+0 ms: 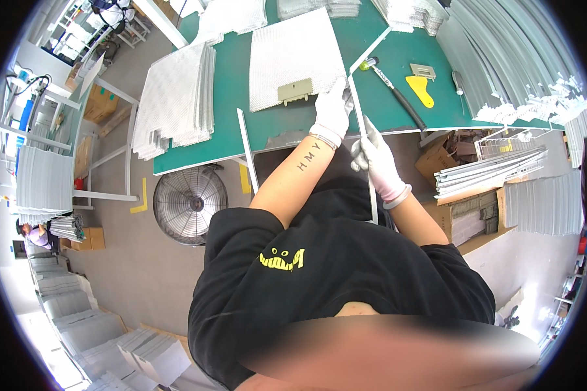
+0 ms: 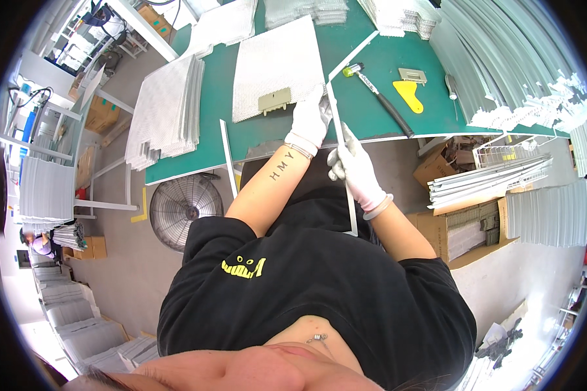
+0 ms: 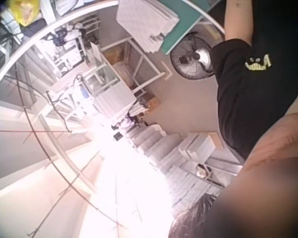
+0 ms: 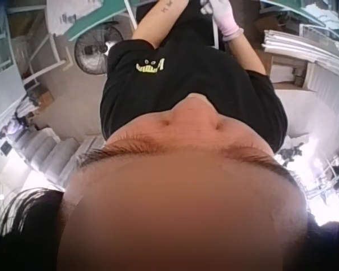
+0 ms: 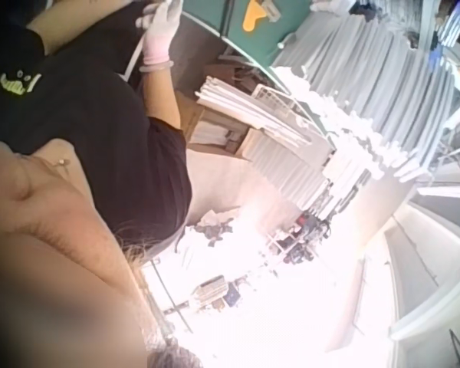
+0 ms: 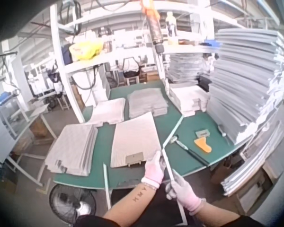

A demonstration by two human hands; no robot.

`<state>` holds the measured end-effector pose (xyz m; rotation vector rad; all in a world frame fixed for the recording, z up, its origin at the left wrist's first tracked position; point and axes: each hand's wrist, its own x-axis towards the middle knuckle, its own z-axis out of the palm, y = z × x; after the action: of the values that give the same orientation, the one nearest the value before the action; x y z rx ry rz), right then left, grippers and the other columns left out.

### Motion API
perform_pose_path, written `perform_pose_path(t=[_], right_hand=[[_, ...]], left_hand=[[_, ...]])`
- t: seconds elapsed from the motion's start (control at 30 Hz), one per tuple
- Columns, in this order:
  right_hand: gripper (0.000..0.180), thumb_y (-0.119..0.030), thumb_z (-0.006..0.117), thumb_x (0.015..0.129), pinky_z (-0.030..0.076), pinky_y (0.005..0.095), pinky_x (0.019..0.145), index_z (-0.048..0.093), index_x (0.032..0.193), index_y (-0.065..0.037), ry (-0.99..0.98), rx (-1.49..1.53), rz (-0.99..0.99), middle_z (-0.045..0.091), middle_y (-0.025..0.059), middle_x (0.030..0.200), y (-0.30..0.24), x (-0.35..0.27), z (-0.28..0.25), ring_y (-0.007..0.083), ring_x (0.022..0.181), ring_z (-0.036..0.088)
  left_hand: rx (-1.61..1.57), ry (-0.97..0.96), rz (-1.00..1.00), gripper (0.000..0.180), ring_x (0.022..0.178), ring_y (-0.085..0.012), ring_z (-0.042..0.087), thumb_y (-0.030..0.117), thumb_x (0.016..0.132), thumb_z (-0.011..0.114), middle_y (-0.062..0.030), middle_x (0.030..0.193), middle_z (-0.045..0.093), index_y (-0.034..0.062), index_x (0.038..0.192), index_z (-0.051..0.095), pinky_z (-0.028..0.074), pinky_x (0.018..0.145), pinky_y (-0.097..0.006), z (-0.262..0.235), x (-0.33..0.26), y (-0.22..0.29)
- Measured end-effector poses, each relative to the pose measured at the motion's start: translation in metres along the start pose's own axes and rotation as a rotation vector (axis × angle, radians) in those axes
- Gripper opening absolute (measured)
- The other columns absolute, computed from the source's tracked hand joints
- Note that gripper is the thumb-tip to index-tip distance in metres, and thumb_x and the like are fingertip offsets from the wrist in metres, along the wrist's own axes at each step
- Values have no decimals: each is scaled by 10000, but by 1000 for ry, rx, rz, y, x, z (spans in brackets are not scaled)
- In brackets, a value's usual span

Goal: Assembling industrial filters by inserting mesh panels into metal frames and securing them with tools.

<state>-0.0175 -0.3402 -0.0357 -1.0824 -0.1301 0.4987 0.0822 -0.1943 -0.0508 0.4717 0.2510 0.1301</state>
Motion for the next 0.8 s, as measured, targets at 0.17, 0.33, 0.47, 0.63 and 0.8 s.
perform_pose_path(t=[0.17,0.33,0.47,0.63,0.8], right_hand=[[637,-201,474,1066,457,236,547,163,1606,-70,55,-216,-2,547,46,793,-4,-1,10,55,519,400],[591,-135,421,1068,458,210,527,182,1604,-65,119,-390,-3,563,55,789,-6,3,15,60,544,464],[573,-132,420,1066,462,219,514,211,1593,-53,37,-226,-15,573,57,777,-11,9,9,68,515,460],[538,-190,458,1060,450,216,477,319,1555,-33,29,-344,-45,588,62,749,-24,58,12,63,479,464],[509,-370,547,1027,519,293,771,564,1337,33,57,-762,-265,665,121,1107,-40,151,-19,192,917,626]], left_hand=[[137,-24,67,176,959,-216,650,123,981,596,-113,1062,665,9,1111,626,552,828,-358,-3,0,0],[52,33,79,180,928,-177,615,184,1008,580,-63,1024,641,63,1133,625,540,794,-357,6,2,1],[102,36,22,178,925,-177,600,205,1012,582,-46,1003,626,80,1131,625,538,808,-372,13,-5,7],[118,23,46,232,896,-154,641,231,988,627,-30,1018,673,62,1143,668,534,749,-305,2,-8,9],[221,-166,-1,350,1109,-207,616,203,1013,582,-100,1203,639,13,1306,563,503,987,-350,-13,-49,-3]])
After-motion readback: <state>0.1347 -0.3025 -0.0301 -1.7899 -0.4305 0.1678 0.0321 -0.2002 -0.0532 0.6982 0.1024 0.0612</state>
